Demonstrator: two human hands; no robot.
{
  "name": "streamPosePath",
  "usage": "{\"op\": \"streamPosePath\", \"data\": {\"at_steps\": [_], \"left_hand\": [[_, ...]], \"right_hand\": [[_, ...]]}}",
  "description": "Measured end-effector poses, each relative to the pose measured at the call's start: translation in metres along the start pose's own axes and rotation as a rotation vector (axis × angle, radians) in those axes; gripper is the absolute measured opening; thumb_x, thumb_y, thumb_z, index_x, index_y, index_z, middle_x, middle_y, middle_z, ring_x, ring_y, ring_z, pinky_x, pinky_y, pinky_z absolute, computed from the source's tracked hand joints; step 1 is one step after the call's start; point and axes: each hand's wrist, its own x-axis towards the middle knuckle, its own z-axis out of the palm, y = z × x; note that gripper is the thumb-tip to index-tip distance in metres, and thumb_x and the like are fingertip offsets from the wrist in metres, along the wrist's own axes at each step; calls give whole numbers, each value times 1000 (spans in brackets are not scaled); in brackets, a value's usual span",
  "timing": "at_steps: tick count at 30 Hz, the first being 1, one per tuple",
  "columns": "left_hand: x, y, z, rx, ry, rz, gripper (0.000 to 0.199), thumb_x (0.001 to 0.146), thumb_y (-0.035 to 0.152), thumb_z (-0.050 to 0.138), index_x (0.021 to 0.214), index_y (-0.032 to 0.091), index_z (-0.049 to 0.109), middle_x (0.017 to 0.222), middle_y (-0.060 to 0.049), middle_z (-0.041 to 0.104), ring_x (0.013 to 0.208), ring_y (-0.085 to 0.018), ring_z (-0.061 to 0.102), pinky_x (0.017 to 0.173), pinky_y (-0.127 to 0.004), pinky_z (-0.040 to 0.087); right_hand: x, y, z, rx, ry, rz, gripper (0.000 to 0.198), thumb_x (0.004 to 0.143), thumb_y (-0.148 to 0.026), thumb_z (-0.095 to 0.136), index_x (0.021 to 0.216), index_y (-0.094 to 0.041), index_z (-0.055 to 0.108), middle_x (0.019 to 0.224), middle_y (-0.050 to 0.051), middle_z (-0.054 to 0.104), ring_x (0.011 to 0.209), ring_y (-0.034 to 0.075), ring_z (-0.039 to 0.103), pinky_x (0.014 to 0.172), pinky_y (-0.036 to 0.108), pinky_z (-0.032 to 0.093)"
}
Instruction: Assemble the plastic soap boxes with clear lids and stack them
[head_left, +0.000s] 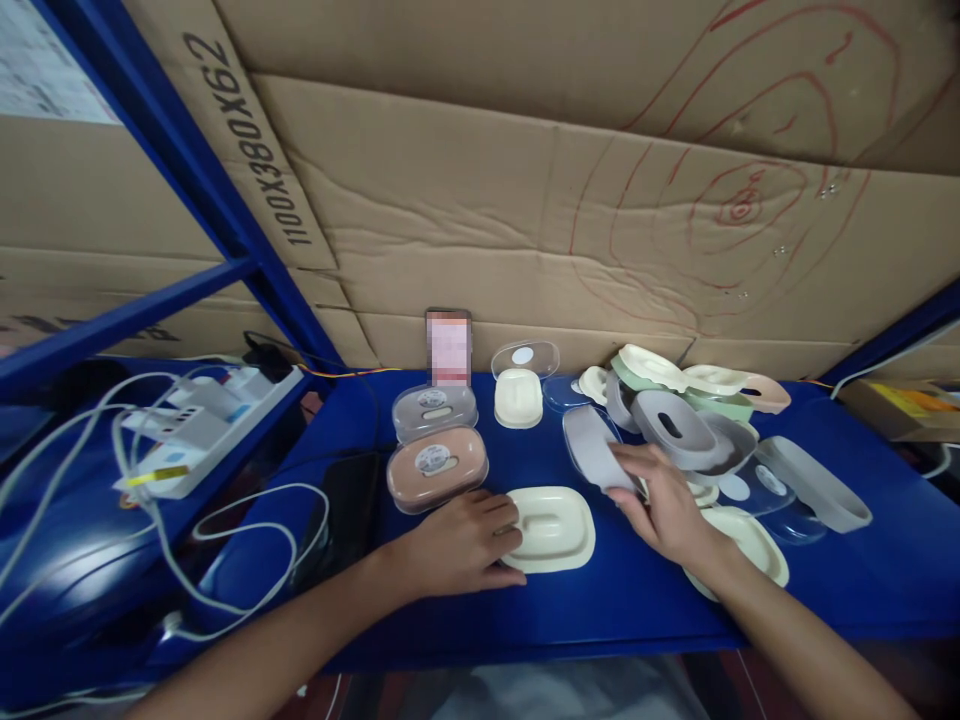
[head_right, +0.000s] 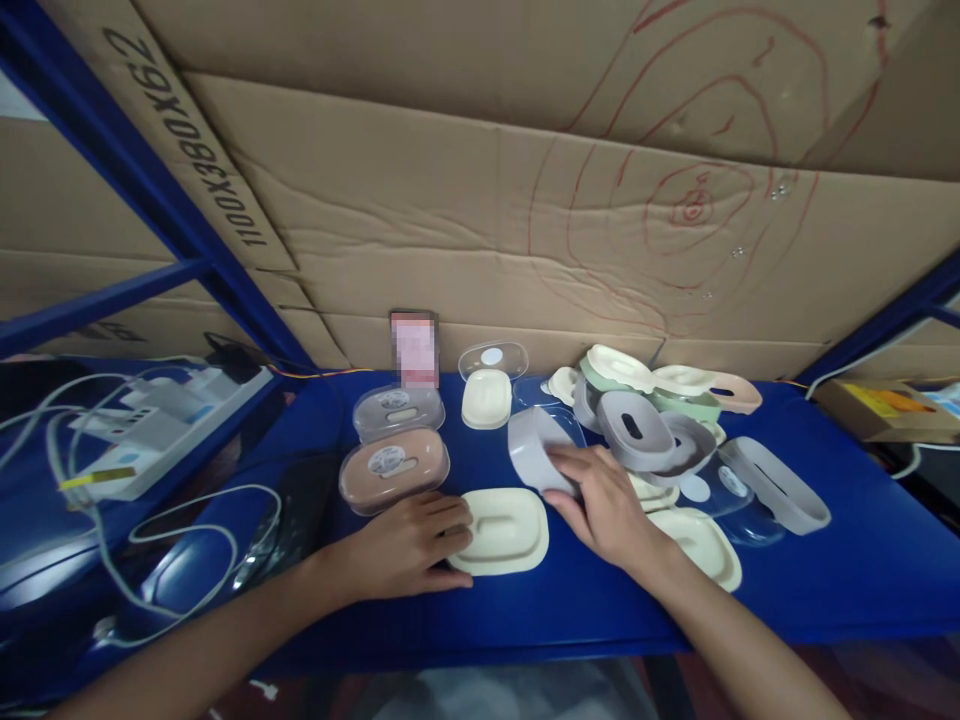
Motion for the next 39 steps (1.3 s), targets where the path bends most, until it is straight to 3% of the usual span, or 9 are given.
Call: {"op": "streamPosePath", "data": {"at_steps": [6, 9, 13, 16, 21, 25, 29, 35, 39], "left_hand": [[-4, -5, -3, -15, 2, -17, 37, 98, 53, 77, 95, 18, 64, 99, -5, 71, 90, -22, 68, 79, -36, 51], [-5, -8, -6, 6, 15, -17, 31, 101, 45, 74, 93, 18, 63, 101, -6, 71, 92, -22, 68, 79, -36, 51], [-5, -8, -8, -4, 10, -12, 29, 106, 42, 68, 91, 18, 63, 95, -4, 68, 86, -20, 65, 75, -33, 49], [-6, -7, -8, -26, 10, -32, 29, 107, 43, 66, 92, 18, 62, 94, -5, 67, 84, -20, 65, 73, -33, 50], [-6, -8, -11, -3, 25, -37, 24, 109, 40, 63, 101, 18, 63, 101, -7, 69, 84, -20, 68, 74, -32, 53], [-3, -9, -17, 57, 29, -22, 22, 105, 39, 69, 113, 19, 65, 112, -8, 70, 97, -23, 70, 88, -37, 57], [1, -9, -21, 105, 49, 3, 35, 101, 41, 75, 127, 20, 65, 123, -11, 72, 115, -29, 70, 103, -45, 56], [2, -6, -18, 38, 8, 2, 25, 103, 34, 73, 122, 19, 66, 115, -8, 73, 115, -25, 69, 100, -39, 57], [1, -6, -13, 57, -28, 13, 17, 102, 32, 72, 111, 19, 66, 107, -7, 71, 104, -23, 68, 91, -36, 56]], "right_hand": [[5, -19, 5, 9, -338, -164, 28, 110, -41, 61, 128, -20, 66, 118, 10, 81, 108, 24, 76, 100, 41, 55], [0, -29, 15, -14, -413, -227, 28, 108, -40, 63, 124, -18, 69, 108, 8, 81, 97, 23, 75, 94, 41, 56], [-4, -32, 22, -30, -471, -174, 30, 104, -37, 64, 125, -16, 69, 113, 11, 80, 103, 26, 74, 96, 43, 56], [-2, -29, 22, -8, -481, -114, 35, 107, -36, 61, 133, -14, 66, 122, 13, 79, 111, 27, 74, 100, 42, 56], [-2, -32, 29, -16, -409, -134, 39, 111, -38, 58, 143, -17, 63, 133, 11, 78, 118, 24, 73, 104, 40, 54], [-8, -36, 42, -10, -403, -135, 43, 110, -41, 60, 145, -16, 62, 138, 12, 76, 124, 25, 71, 108, 41, 53], [-9, -36, 48, 37, -482, -169, 50, 109, -40, 63, 152, -15, 57, 148, 15, 70, 139, 25, 63, 118, 45, 47], [-12, -37, 51, 11, -502, -211, 47, 111, -31, 58, 155, -15, 55, 149, 15, 69, 140, 25, 63, 120, 45, 48], [-13, -39, 54, -19, -485, -230, 44, 109, -21, 56, 152, -13, 59, 150, 15, 69, 141, 25, 62, 120, 48, 49]]}}
